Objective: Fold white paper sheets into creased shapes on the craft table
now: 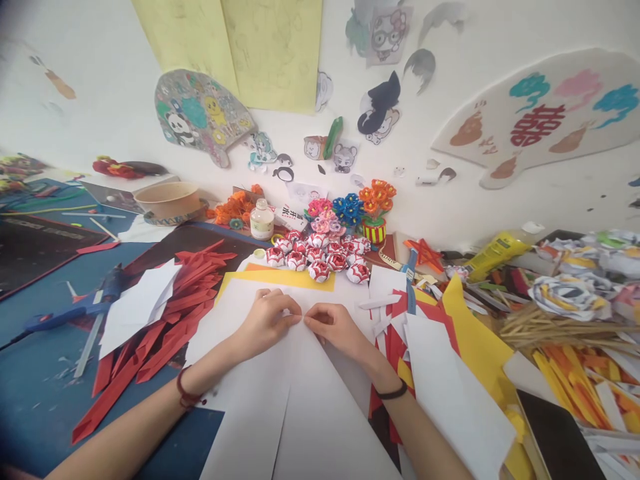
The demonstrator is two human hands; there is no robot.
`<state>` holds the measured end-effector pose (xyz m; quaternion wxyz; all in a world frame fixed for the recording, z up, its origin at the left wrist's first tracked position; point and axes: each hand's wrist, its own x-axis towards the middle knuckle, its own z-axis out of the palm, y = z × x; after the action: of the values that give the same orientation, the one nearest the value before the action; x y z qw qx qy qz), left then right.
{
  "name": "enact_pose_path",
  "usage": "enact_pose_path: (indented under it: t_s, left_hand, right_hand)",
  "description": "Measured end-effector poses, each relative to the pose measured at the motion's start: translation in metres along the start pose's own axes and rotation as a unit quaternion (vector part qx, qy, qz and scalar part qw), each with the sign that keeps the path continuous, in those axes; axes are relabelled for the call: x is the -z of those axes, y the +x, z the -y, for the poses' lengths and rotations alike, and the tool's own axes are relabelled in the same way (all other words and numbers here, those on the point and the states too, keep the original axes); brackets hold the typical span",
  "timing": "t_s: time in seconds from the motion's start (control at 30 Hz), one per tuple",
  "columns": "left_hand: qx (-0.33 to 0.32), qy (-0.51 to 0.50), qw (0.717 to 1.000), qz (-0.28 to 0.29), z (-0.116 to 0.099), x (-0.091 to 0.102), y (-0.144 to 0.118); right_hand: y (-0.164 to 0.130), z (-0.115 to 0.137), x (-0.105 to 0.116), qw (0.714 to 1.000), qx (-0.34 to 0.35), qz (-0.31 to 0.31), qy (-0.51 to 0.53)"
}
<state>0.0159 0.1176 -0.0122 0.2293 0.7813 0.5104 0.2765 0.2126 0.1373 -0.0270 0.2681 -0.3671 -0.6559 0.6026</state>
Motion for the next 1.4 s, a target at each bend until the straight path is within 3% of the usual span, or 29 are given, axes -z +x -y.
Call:
enact_pose_path:
  t_s: [0.33, 0.57, 1.0, 1.2, 1.4]
  left_hand:
    - [0.015, -0.05, 0.997, 0.057, 0.007, 0.008, 0.002]
    - [0.002, -0.046, 0.995, 0.092, 0.013, 0.011, 0.004]
    - [-0.021, -0.171, 0.985, 0.028, 0.021, 0.001, 0.008]
    - [-0.023, -0.173, 0.985, 0.011, 0.021, 0.0, 0.006]
    - [-0.022, -0.18, 0.983, 0.022, 0.024, 0.001, 0.008]
  right_hand:
    - [-0.002, 0.003, -0.002, 1.0, 0.013, 0.023, -0.018]
    - [-0.002, 0.004, -0.005, 0.999, 0.02, 0.005, -0.048]
    - [0.003, 0.004, -0.013, 0.998, 0.031, -0.054, -0.021]
    - [0.002, 0.008, -0.015, 0.997, 0.025, -0.072, -0.004]
    - [0.003, 0.008, -0.01, 0.999, 0.017, -0.046, -0.005]
